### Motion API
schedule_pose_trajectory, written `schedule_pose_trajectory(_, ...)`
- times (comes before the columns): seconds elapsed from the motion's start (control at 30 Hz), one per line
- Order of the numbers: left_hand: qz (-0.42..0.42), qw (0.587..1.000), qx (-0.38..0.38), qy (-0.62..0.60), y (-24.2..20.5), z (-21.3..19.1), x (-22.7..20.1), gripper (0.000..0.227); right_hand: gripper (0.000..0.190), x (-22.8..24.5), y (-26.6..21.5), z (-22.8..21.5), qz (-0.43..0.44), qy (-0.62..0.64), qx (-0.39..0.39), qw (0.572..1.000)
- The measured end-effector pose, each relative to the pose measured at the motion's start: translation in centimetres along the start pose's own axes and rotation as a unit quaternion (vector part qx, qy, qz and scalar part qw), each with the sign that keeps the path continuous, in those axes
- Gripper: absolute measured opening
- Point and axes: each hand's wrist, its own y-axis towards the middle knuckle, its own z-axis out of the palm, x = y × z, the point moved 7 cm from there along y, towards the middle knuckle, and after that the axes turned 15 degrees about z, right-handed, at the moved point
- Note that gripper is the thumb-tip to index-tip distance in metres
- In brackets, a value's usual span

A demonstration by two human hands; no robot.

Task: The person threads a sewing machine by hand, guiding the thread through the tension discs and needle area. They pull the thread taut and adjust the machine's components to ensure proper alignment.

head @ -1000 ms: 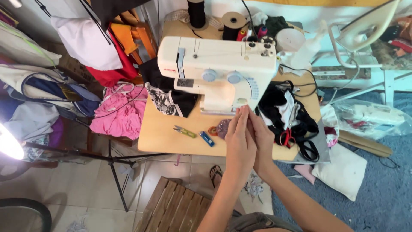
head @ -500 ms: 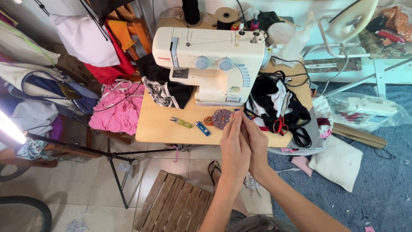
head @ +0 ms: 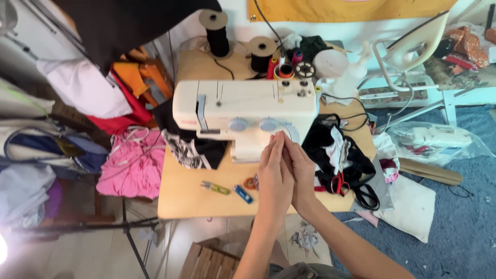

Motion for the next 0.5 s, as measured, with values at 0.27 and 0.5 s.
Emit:
schedule_pose_trajectory(0.27,0.032,0.998,0.043,0.024,7.6,-1.3,5.5,0.04,0.032,3.5,7.5,1.8,-0.047,-0.098,-0.073,0.991)
schedule_pose_trajectory(0.5,0.08,0.99,0.054,0.108,9.6,1.0,10.4,0.028,0.028,2.3,10.1,2.7,-0.04,-0.142,-0.072,0.986)
